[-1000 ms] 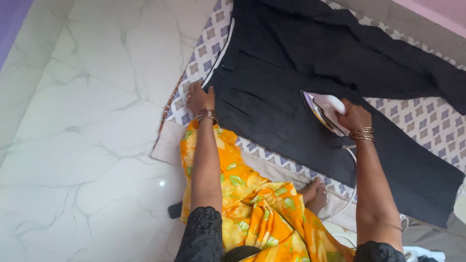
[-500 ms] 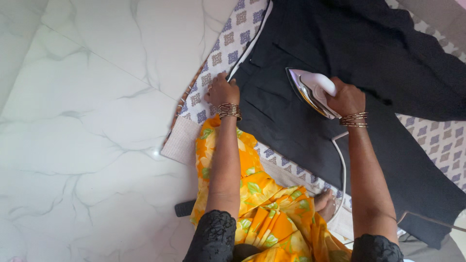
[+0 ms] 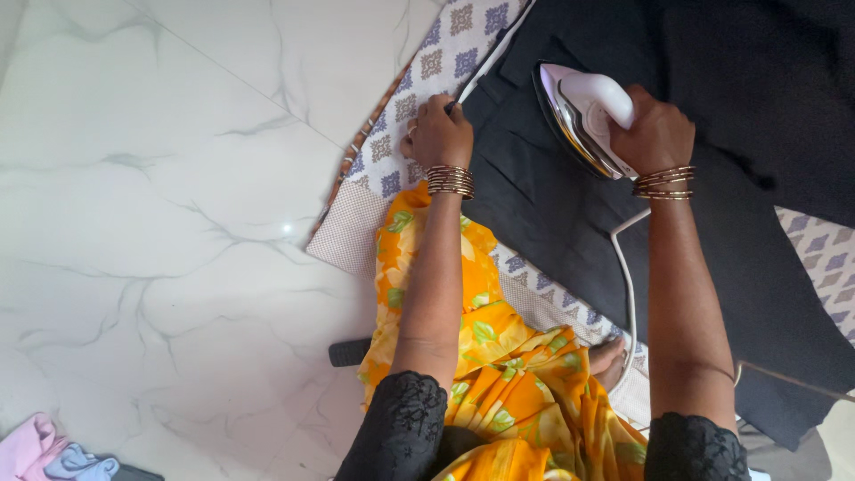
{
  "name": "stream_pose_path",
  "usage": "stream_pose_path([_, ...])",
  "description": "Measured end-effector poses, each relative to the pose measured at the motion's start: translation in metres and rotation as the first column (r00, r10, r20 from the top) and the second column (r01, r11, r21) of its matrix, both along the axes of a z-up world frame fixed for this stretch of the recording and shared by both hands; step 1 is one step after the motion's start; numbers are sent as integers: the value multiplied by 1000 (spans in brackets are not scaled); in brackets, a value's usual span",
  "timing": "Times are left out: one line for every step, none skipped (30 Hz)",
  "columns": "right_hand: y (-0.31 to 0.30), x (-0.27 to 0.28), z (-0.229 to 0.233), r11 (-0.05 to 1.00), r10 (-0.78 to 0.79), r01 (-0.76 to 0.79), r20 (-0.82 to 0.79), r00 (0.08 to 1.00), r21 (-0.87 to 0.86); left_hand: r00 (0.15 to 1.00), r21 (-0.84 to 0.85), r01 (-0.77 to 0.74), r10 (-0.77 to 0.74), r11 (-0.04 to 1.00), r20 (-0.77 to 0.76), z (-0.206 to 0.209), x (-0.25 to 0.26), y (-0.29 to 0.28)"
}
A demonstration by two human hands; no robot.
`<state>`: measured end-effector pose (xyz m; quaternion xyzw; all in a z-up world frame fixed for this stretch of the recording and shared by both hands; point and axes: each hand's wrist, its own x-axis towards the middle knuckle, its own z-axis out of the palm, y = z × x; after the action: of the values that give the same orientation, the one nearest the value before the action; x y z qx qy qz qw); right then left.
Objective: The person irons a pair of black trousers laid out on a patterned mat on the floor. They use a white electric iron to smooth the fabric, repeatedly moving the iron back and forth along the legs and adjusting the trousers with their hands.
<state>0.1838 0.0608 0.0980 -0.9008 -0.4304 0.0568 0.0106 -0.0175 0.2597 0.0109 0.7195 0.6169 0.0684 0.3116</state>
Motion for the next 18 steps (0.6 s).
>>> stream_pose_path([1,0,1,1000,4,-4,4,1000,-3,1000,-25,-2,2,1000,1,0,1,1])
stream_pose_path([1,-1,1,1000,8,-8,8,1000,-6,1000,-51,-4,4,999,2,0,2,2])
stream_pose_path([0,-1,2,1000,11,-11,14,1000,-9,1000,-93,-8,8,996,-3,1,2,3])
stream_pose_path([0,-2,3,999,36,-36,-1,999,-16,1000,-135,-12,11,991,-8,2,2,7])
stream_pose_path([-1,-3,4,998,60,-61,-16,998,-21,1000,-176,-16,14,984,-12,3,1,11])
stream_pose_path([-2,-5,6,996,84,-85,-30,996,-26,999,-179,-39,41,983,7,6,1,12])
stream_pose_path([-2,-9,8,991,123,-124,-26,992,-57,997,-184,-63,69,981,27,8,0,14])
stream_pose_path([-2,-14,9,983,161,-162,-23,987,-88,994,-190,-87,97,978,46,11,0,16])
stream_pose_path([-1,-20,9,972,199,-201,-28,980,-124,989,-218,-102,123,971,86,13,-1,16])
stream_pose_path([2,-23,10,970,209,-212,-39,977,-116,981,-247,-116,150,962,125,14,-2,17])
stream_pose_path([5,-27,11,969,216,-221,-54,975,-110,971,-277,-128,177,952,159,15,-4,16])
stream_pose_path([8,-31,13,968,224,-230,-69,972,-103,975,-268,-131,172,955,138,15,-4,16])
stream_pose_path([15,-36,13,964,243,-249,-71,967,-95,980,-255,-123,157,959,118,14,-2,18])
stream_pose_path([23,-40,13,959,263,-269,-73,962,-86,985,-242,-115,142,964,99,14,-1,18])
stream_pose_path([30,-45,15,956,278,-282,-66,958,-75,984,-263,-107,141,959,111,14,0,18])
stream_pose_path([38,-54,16,955,272,-283,-124,954,-83,983,-284,-99,139,954,124,14,-2,19])
stream_pose_path([48,-63,17,953,270,-289,-181,946,-90,980,-306,-95,142,947,136,13,-2,20])
stream_pose_path([55,-72,19,953,257,-284,-216,942,-105,987,-285,-76,112,956,113,11,-2,21])
